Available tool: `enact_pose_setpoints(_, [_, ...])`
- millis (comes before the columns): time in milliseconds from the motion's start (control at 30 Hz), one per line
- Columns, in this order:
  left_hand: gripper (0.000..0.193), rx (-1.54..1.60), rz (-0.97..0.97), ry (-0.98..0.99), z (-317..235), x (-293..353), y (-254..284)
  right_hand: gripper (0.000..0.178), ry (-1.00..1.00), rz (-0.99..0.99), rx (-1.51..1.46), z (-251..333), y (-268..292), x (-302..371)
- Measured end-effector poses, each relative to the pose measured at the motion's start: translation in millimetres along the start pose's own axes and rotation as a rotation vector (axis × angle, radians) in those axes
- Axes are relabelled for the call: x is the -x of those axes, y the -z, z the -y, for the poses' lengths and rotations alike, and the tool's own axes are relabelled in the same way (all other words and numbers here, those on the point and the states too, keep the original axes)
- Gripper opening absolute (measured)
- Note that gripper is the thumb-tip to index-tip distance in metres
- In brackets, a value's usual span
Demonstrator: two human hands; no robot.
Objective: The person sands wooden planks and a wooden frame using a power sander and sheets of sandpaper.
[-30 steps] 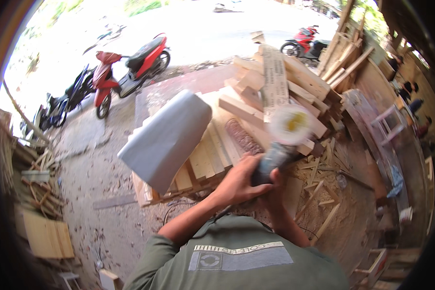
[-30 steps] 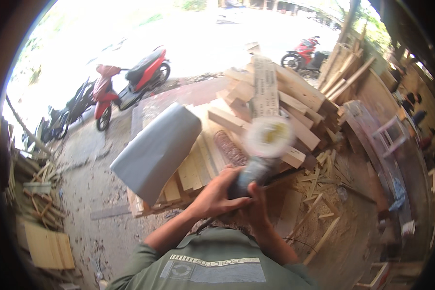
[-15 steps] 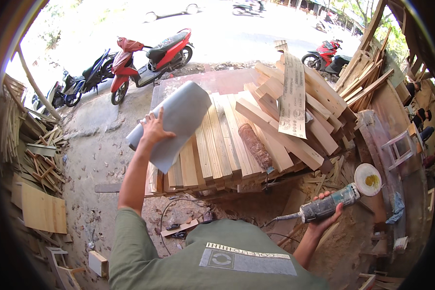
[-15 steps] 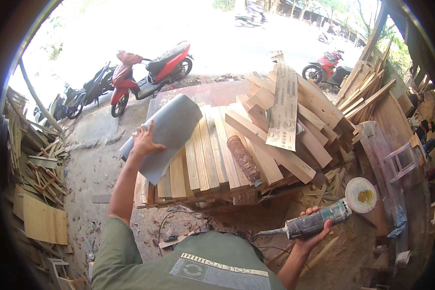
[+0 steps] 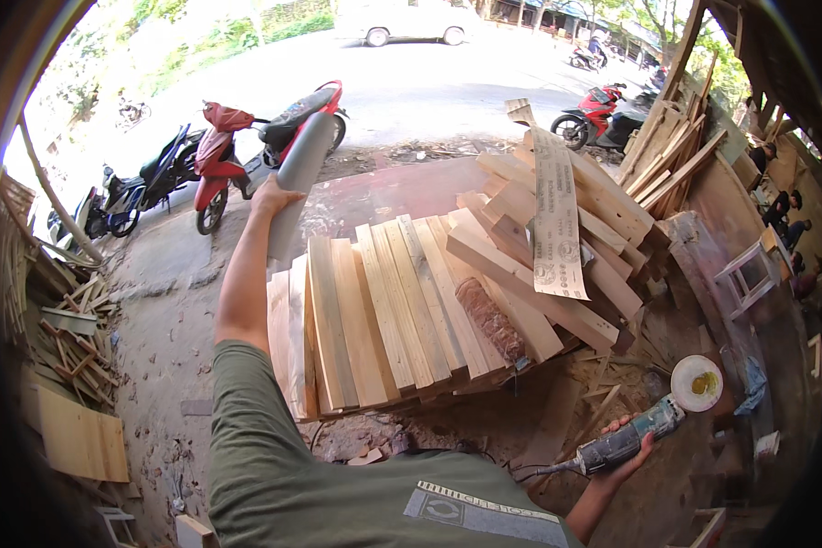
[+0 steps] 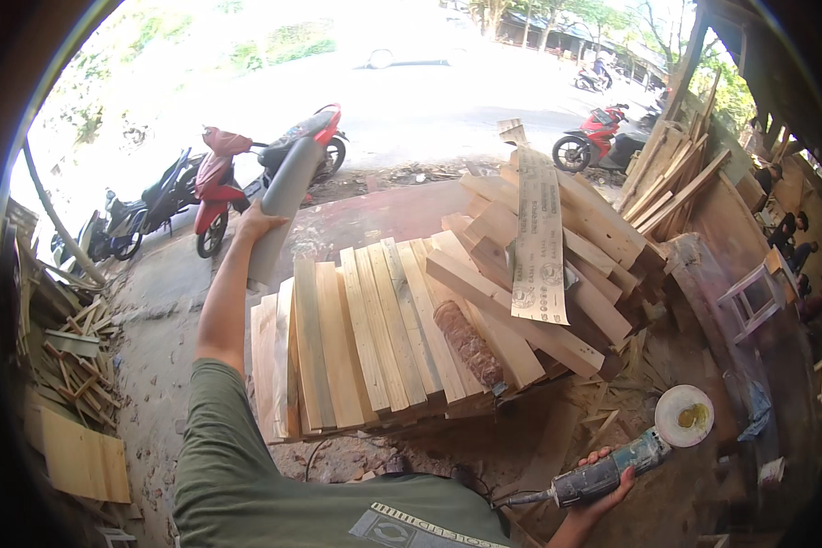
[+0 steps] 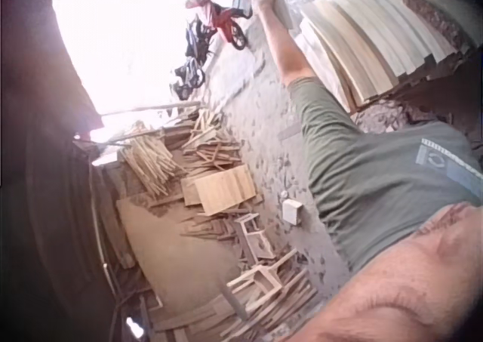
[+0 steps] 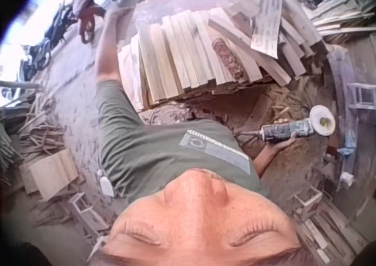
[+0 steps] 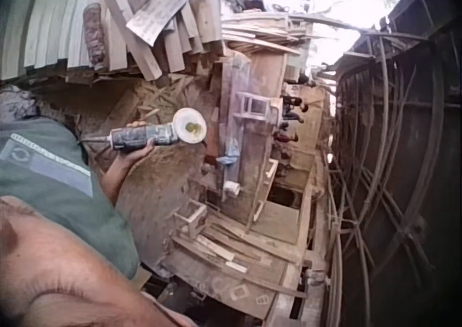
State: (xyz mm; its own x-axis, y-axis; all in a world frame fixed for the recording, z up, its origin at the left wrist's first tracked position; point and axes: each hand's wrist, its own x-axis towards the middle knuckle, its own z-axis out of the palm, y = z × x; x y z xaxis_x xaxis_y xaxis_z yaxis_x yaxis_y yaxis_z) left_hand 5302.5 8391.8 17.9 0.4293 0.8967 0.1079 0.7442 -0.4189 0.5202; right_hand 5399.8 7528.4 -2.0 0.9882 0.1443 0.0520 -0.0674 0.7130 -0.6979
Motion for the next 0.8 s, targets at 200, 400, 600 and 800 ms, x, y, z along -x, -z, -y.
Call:
enact_pose_setpoints(200, [0.119,-0.363,0.133,-0.195,-125,-16,-43,0.061,0.041,-0.165,0.036,-7,-9,16])
enact_pose_setpoints(400, [0.069,0.564,0.529,-0.464,-232,90,-131,0.067,0.110,-0.187,0.086,-12,-12,22])
enact_pose_setpoints(600, [0.101,0.932,1.519,-0.017,-324,327,-173,0.064,0.153,-0.199,0.030,-23,-18,13])
enact_pose_setpoints(800, [0.048,1.300,1.211,0.037,-344,363,-192,0.072,0.165,-0.031,0.012,-23,-32,-3])
